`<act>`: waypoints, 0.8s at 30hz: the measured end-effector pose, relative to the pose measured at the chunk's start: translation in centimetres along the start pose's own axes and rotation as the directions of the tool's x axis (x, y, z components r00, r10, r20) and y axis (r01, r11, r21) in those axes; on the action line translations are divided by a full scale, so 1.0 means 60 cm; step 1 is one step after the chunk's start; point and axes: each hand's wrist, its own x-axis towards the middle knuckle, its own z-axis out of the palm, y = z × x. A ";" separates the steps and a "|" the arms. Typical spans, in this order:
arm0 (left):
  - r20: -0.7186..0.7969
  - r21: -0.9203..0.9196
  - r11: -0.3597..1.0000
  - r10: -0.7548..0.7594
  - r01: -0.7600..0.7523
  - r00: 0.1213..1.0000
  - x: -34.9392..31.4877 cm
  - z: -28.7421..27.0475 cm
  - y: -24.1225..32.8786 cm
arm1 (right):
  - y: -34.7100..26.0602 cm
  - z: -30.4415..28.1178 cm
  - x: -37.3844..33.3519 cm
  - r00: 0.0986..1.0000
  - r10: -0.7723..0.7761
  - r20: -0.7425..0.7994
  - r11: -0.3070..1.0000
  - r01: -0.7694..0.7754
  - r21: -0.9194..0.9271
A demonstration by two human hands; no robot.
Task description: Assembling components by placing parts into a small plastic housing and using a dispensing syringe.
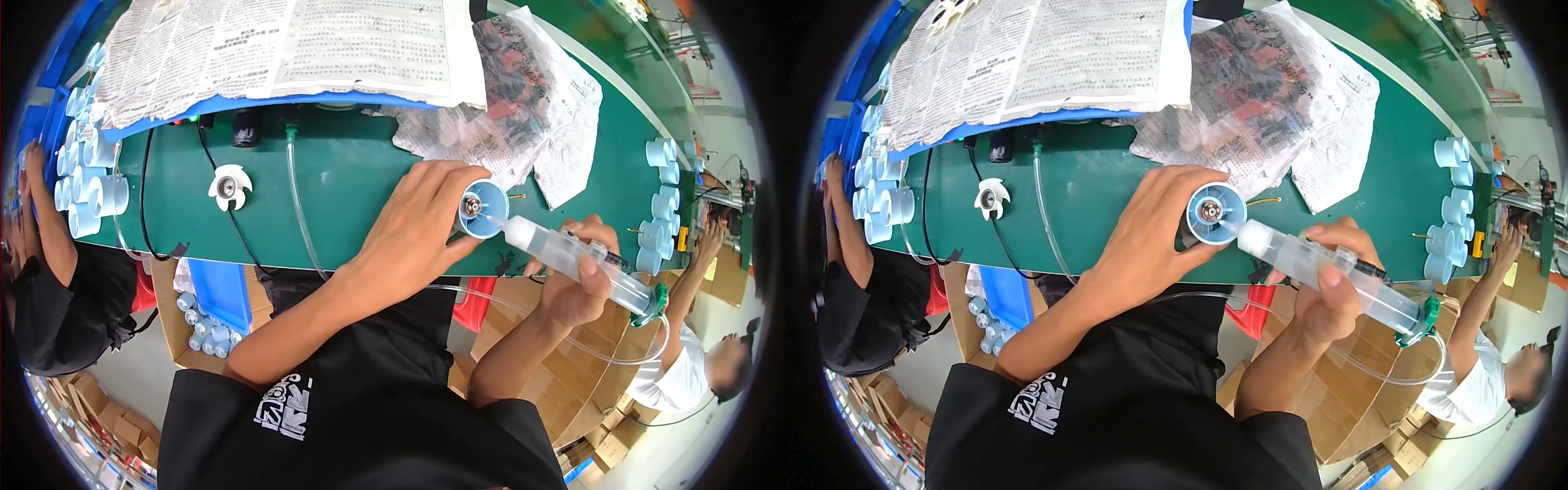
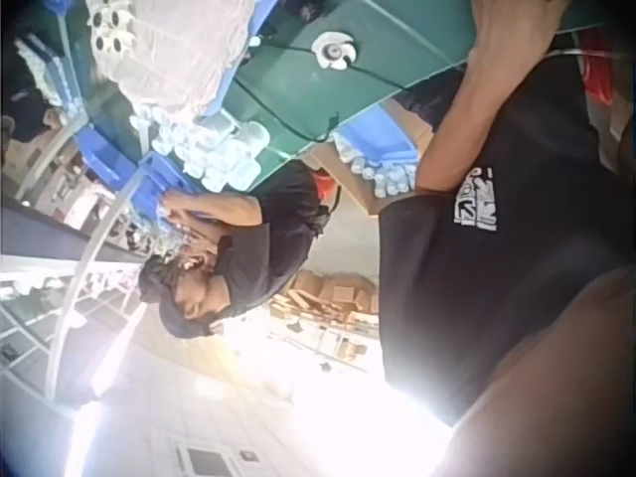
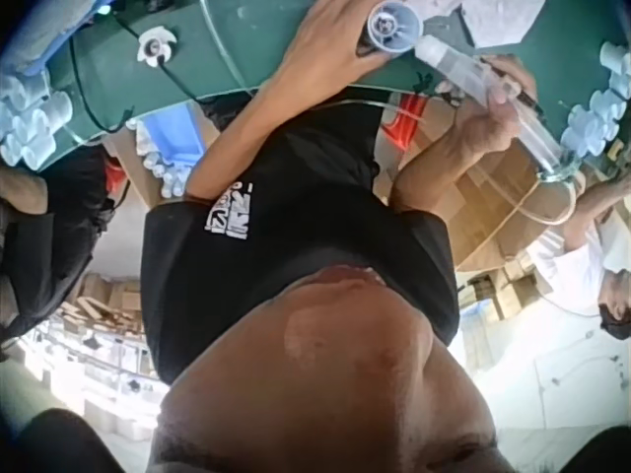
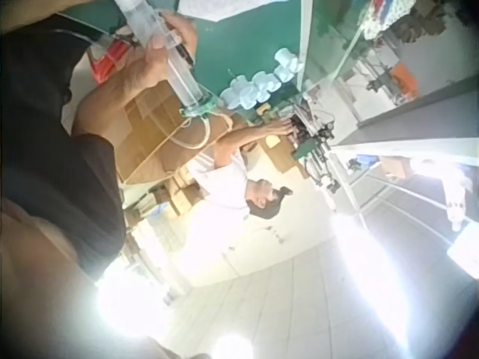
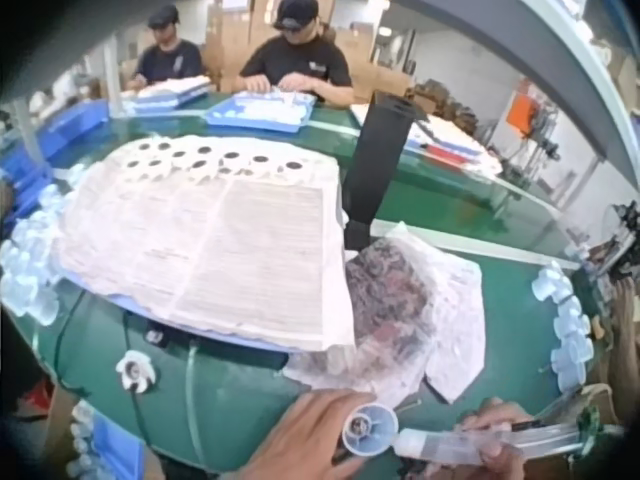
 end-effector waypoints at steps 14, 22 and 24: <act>-0.004 0.001 1.000 -0.003 0.003 1.000 -0.001 0.000 -0.005 | -0.021 0.010 0.006 0.999 0.042 0.005 0.990 -0.041 -0.135; 0.005 0.015 1.000 0.014 -0.014 1.000 -0.001 -0.001 -0.004 | -0.022 0.013 0.007 0.999 0.044 -0.021 0.987 -0.047 -0.155; 0.006 0.027 0.999 0.037 -0.037 0.999 -0.001 -0.001 -0.005 | -0.021 0.013 0.008 0.999 0.030 -0.019 0.985 -0.032 -0.172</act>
